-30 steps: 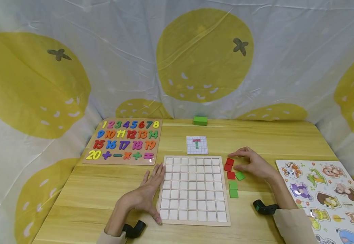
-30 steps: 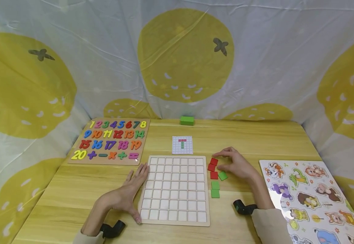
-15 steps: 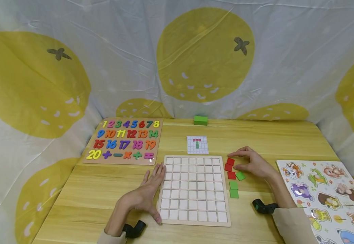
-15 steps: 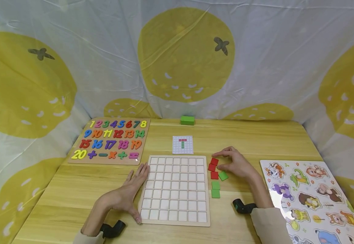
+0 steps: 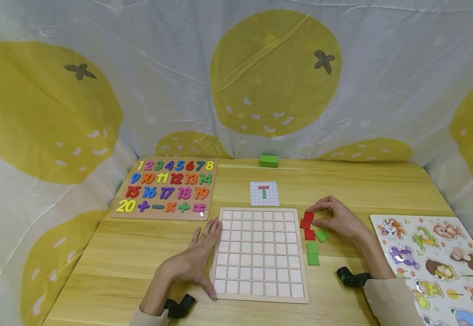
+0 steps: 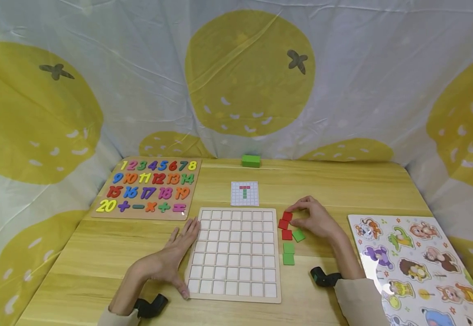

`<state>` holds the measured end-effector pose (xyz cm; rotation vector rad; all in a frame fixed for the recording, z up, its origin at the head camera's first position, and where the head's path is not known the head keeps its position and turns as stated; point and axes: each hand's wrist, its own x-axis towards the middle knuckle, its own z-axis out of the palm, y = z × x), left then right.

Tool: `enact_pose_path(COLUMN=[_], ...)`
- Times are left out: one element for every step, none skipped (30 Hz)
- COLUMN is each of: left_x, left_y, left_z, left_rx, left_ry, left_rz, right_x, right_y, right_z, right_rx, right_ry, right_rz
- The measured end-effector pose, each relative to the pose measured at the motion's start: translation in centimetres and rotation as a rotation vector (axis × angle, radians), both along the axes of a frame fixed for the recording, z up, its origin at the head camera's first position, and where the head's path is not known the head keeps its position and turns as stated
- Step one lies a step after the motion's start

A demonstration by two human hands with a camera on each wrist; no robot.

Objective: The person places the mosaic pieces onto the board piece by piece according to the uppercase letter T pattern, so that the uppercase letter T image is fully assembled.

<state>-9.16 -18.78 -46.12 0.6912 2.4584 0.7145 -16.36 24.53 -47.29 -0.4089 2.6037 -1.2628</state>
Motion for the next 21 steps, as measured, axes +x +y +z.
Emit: enact_pose_path(left_x=[-0.01, -0.01, -0.03, -0.04, -0.05, -0.05, -0.06, -0.07, -0.09, -0.09, -0.10, -0.10, -0.10, -0.10, -0.09, -0.08, -0.07, -0.05, -0.04, -0.02, -0.01], left_y=[0.01, 0.02, 0.02, 0.01, 0.01, 0.00, -0.01, -0.03, -0.04, -0.05, -0.05, -0.05, -0.06, -0.06, -0.06, -0.06, -0.05, -0.05, -0.04, -0.04, -0.04], left_z=[0.00, -0.01, -0.01, -0.02, -0.03, -0.04, -0.06, -0.08, -0.10, -0.12, -0.13, -0.13, -0.13, -0.13, -0.13, -0.12, -0.11, -0.11, -0.10, -0.10, -0.10], left_rx=[0.000, -0.002, -0.003, -0.004, -0.006, -0.007, -0.009, -0.011, -0.012, -0.013, -0.014, -0.013, -0.011, -0.010, -0.009, -0.008, -0.006, -0.006, -0.007, -0.007, -0.008], left_ry=[0.001, 0.000, 0.001, 0.002, 0.003, 0.004, 0.005, 0.005, 0.006, 0.006, 0.007, 0.006, 0.005, 0.004, 0.003, 0.002, 0.002, 0.002, 0.004, 0.006, 0.008], left_rz=[-0.001, -0.002, -0.002, -0.002, -0.001, -0.001, -0.001, -0.001, -0.002, -0.003, -0.003, -0.003, -0.003, -0.003, -0.003, -0.002, -0.002, -0.002, -0.002, -0.002, -0.002], right_x=[0.01, 0.00, 0.01, 0.01, 0.01, 0.01, 0.01, 0.00, -0.02, -0.05, -0.08, -0.12, -0.16, -0.18, -0.20, -0.19, -0.16, -0.11, -0.05, 0.02, 0.09], right_y=[0.00, 0.00, -0.01, 0.00, 0.02, 0.04, 0.07, 0.11, 0.17, 0.23, 0.29, 0.32, 0.34, 0.36, 0.35, 0.32, 0.27, 0.17, 0.06, -0.10, -0.29], right_z=[-0.02, -0.04, -0.04, -0.03, -0.02, -0.01, -0.01, 0.00, 0.00, -0.03, -0.04, -0.02, 0.00, 0.05, 0.12, 0.22, 0.35, 0.46, 0.58, 0.70, 0.79], right_rx=[0.005, 0.007, 0.009, 0.010, 0.010, 0.010, 0.013, 0.016, 0.016, 0.016, 0.013, 0.006, -0.001, -0.010, -0.019, -0.025, -0.032, -0.036, -0.040, -0.049, -0.059], right_ry=[-0.005, -0.013, -0.021, -0.030, -0.038, -0.044, -0.045, -0.039, -0.033, -0.030, -0.026, -0.025, -0.024, -0.028, -0.034, -0.039, -0.039, -0.037, -0.031, -0.028, -0.024], right_rz=[-0.009, -0.017, -0.026, -0.032, -0.040, -0.047, -0.054, -0.057, -0.058, -0.062, -0.065, -0.066, -0.065, -0.066, -0.064, -0.065, -0.060, -0.060, -0.055, -0.051, -0.043])
